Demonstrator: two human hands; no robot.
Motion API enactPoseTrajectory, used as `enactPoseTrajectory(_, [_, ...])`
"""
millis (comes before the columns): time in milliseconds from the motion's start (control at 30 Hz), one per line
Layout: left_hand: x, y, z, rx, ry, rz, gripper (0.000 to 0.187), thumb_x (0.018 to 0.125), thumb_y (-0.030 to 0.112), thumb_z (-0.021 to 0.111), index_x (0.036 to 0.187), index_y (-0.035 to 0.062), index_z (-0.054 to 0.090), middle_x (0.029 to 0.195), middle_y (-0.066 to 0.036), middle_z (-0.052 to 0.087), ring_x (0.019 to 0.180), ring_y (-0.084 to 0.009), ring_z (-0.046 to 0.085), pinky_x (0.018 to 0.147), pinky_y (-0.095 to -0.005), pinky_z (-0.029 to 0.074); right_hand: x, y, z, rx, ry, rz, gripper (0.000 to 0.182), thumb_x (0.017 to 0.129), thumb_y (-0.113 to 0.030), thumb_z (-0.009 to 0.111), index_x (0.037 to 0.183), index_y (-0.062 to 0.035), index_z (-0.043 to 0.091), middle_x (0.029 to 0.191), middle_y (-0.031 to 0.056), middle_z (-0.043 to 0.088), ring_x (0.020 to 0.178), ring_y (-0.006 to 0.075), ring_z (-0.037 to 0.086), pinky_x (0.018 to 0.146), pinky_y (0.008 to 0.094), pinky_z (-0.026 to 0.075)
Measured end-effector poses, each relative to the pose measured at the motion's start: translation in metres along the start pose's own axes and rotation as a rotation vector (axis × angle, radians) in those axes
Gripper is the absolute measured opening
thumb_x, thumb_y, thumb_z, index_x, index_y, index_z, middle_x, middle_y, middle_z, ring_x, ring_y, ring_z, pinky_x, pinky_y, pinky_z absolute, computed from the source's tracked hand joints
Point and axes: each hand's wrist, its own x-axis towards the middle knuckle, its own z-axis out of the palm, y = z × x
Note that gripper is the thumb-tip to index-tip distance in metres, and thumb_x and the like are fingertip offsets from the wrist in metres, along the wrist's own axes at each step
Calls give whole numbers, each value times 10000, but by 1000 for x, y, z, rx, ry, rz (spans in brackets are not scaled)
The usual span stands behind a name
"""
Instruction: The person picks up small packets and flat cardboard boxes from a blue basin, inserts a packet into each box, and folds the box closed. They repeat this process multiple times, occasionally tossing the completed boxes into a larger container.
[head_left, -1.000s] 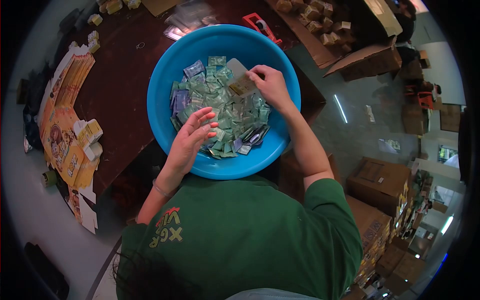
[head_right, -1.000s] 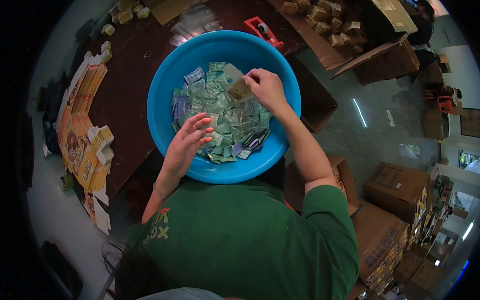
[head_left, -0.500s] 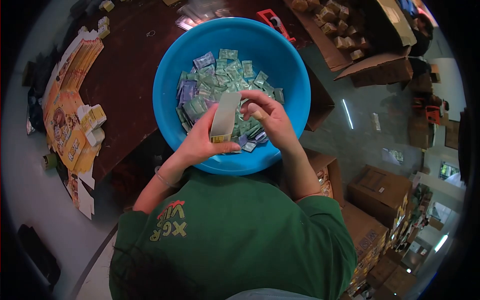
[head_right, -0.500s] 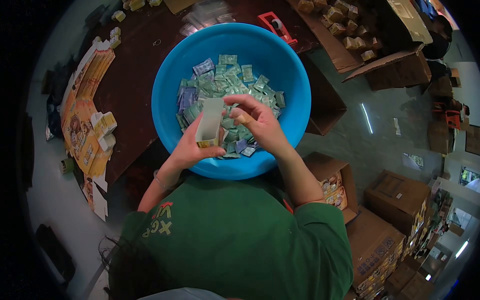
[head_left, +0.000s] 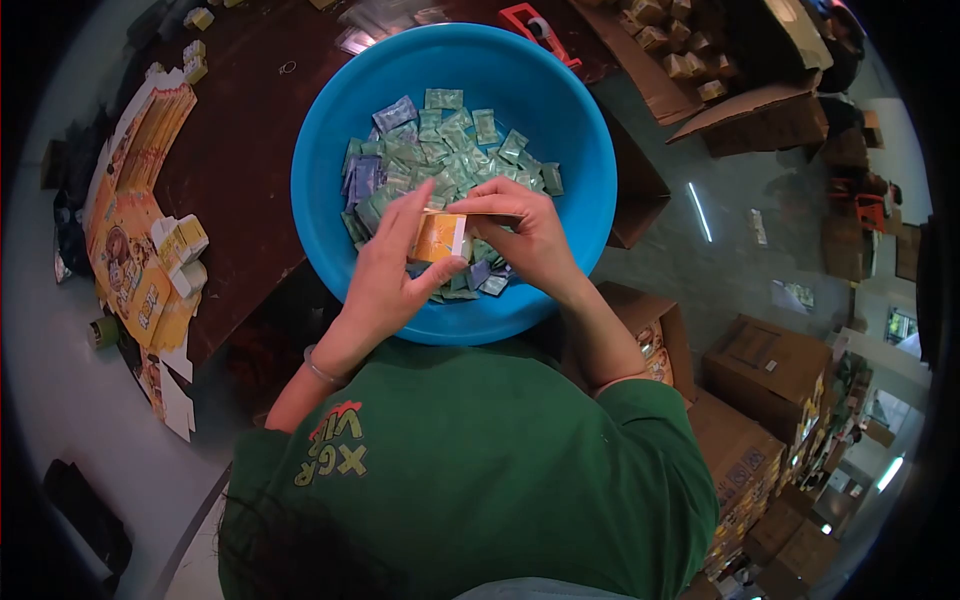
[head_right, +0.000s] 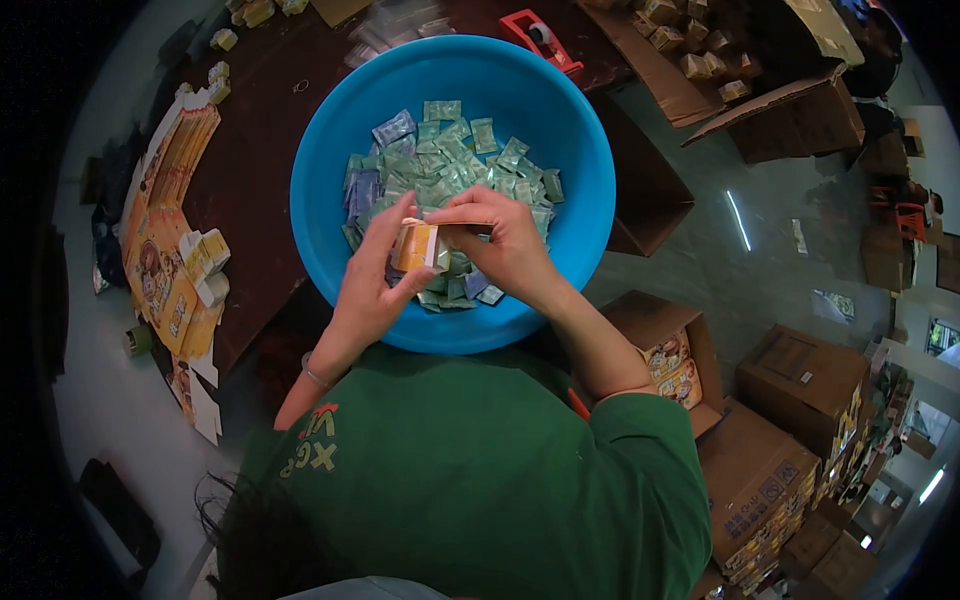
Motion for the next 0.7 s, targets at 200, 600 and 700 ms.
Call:
enactPoseTrajectory(200, [0, -28, 13, -783, -104, -379, 318, 960, 153, 587, 1256, 38, 574, 1074, -7, 585, 909, -79, 572, 783, -243, 510, -4, -5, 20, -134, 12, -164, 260, 903, -76, 661, 1158, -79, 710, 1107, 114, 635, 981, 266, 628, 833, 340, 507])
enactPoseTrajectory(600, [4, -9, -4, -1430, -215, -492, 503, 1011, 167, 523, 1479, 66, 368, 1331, -53, 525, 1206, -141, 511, 1008, -322, 419, -12, 13, 33, -525, 207, -514, 354, 826, -87, 720, 1178, -70, 686, 1199, 68, 634, 1036, 277, 577, 891, 399, 463])
enactPoseTrajectory(700, [-2, -14, -5, -1450, -236, -441, 581, 1014, 193, 548, 1524, 56, 305, 1393, -60, 494, 1268, -157, 486, 1046, -341, 401, -11, 7, 32, -637, 190, -610, 387, 797, -94, 730, 1182, -87, 688, 1208, 58, 637, 1069, 261, 579, 909, 421, 452])
